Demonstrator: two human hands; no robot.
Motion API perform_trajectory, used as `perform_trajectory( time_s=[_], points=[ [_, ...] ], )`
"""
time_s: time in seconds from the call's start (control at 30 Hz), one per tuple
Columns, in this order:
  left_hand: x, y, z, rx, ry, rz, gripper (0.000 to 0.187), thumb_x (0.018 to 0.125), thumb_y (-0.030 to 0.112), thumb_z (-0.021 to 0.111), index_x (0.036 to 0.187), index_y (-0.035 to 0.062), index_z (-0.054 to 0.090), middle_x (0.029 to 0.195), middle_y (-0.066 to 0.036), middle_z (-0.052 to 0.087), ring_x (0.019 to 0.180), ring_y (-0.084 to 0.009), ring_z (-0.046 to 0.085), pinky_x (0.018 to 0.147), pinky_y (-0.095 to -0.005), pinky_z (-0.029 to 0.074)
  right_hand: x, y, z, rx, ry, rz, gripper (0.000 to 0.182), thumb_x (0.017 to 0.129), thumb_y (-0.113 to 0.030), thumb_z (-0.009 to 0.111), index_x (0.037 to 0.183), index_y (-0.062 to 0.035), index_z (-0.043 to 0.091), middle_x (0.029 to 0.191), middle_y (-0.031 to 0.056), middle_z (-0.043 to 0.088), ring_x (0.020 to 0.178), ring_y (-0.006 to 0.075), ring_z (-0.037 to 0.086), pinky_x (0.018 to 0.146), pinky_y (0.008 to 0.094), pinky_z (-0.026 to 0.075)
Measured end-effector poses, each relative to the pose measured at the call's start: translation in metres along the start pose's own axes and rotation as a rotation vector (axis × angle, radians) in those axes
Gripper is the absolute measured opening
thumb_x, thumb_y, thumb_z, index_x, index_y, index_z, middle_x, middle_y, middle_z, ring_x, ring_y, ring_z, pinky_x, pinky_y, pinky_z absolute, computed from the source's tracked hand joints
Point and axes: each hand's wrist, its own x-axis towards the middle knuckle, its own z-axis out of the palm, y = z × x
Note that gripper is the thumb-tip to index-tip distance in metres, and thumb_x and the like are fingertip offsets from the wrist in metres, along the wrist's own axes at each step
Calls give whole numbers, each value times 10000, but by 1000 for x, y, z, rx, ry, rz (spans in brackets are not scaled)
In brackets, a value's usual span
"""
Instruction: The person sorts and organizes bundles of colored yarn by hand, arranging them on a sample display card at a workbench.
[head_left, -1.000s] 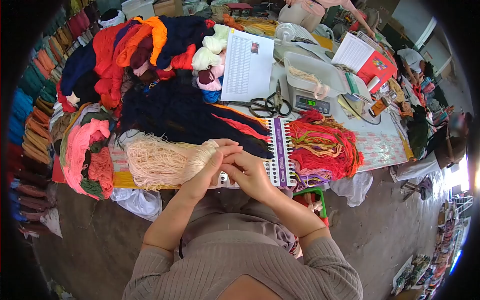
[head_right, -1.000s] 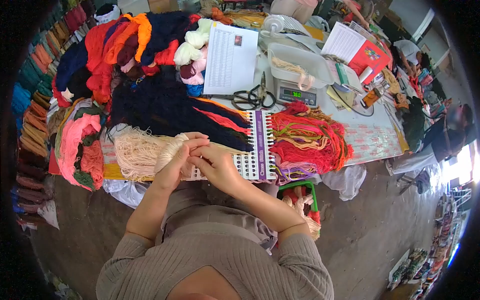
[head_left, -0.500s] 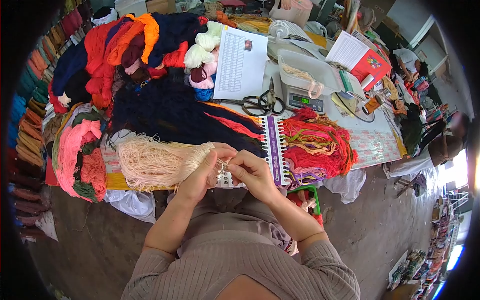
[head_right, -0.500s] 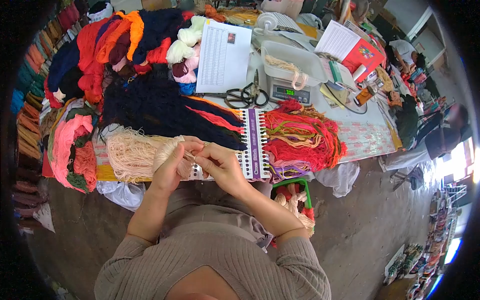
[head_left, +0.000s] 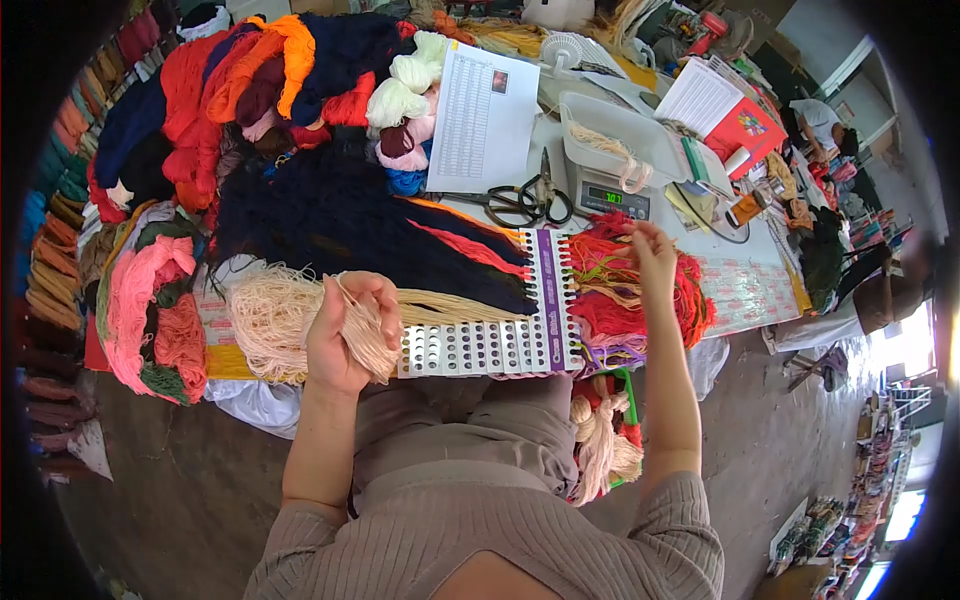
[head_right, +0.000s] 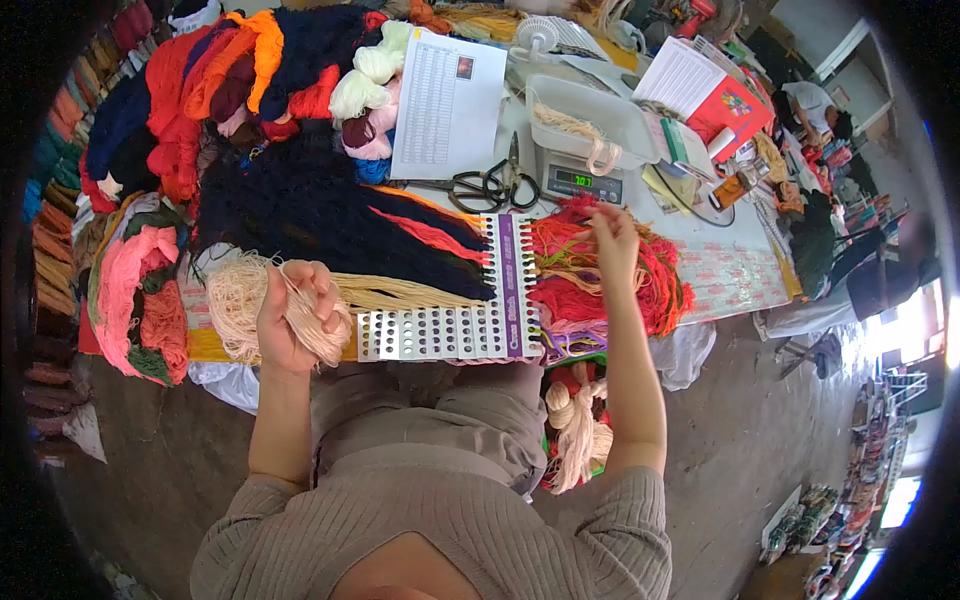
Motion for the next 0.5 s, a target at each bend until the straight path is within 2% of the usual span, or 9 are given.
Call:
perform_trajectory(
  time_s=[0.03, 0.13, 0.27, 0.33, 0.37, 0.43, 0.47, 0.5],
  points=[
    [1, -1, -1, 6, -6, 16, 478, 971, 426, 321, 1023, 24, 573, 891, -115, 557, 681, -177, 570, 606, -304, 506, 13, -2, -10, -13, 13, 57, 308, 903, -121, 516, 1177, 6, 460, 1121, 116, 604, 677, 147, 650, 526, 206, 451],
    [4, -9, 2, 64, 39, 23, 483, 970, 433, 317, 991, 18, 562, 872, -107, 537, 689, -177, 561, 639, -315, 509, 60, 22, -17, -124, -40, -12, 392, 874, -102, 522, 1213, 31, 377, 1247, 169, 518, 657, 164, 655, 558, 229, 478],
    [2, -7, 7, 137, 35, 16, 486, 969, 437, 314, 985, 13, 552, 877, -105, 535, 704, -178, 555, 663, -328, 510, 113, 52, 6, -259, -50, -95, 431, 846, -102, 557, 1218, 10, 372, 1263, 179, 505, 623, 176, 655, 537, 239, 482],
    [0, -3, 10, 132, 33, 23, 491, 969, 440, 311, 994, 11, 550, 879, -105, 535, 714, -180, 556, 668, -329, 509, 130, 62, 19, -245, -39, 9, 484, 821, -96, 583, 1236, -14, 347, 1273, 178, 492, 606, 195, 657, 495, 257, 475],
    [-1, 0, 11, 118, 29, 25, 497, 968, 444, 309, 1002, 10, 548, 881, -105, 536, 724, -183, 558, 673, -330, 509, 136, 73, 27, -242, 32, 28, 384, 821, -123, 596, 1161, -16, 451, 1079, 154, 598, 555, 164, 631, 461, 274, 458],
    [-1, 6, 10, 139, 47, 43, 502, 965, 450, 315, 1035, 7, 539, 922, -112, 552, 758, -186, 559, 706, -342, 504, 138, 83, 37, -352, -20, 57, 230, 838, -178, 591, 988, -5, 572, 777, 100, 625, 494, 139, 580, 450, 281, 437],
    [0, 8, 10, 133, 67, 50, 500, 964, 449, 320, 1049, 7, 537, 943, -114, 558, 772, -186, 558, 720, -348, 501, 112, 59, 54, -400, -82, 14, 238, 867, -229, 553, 850, -5, 630, 583, 50, 560, 468, 126, 536, 444, 285, 415],
    [2, 11, 7, 69, -7, 44, 502, 963, 444, 328, 1088, 3, 531, 1035, -129, 569, 864, -209, 579, 798, -387, 497, 70, 23, 79, -379, -193, -27, 260, 889, -238, 515, 889, -14, 647, 591, 40, 561, 504, 121, 544, 448, 288, 406]
  ],
)
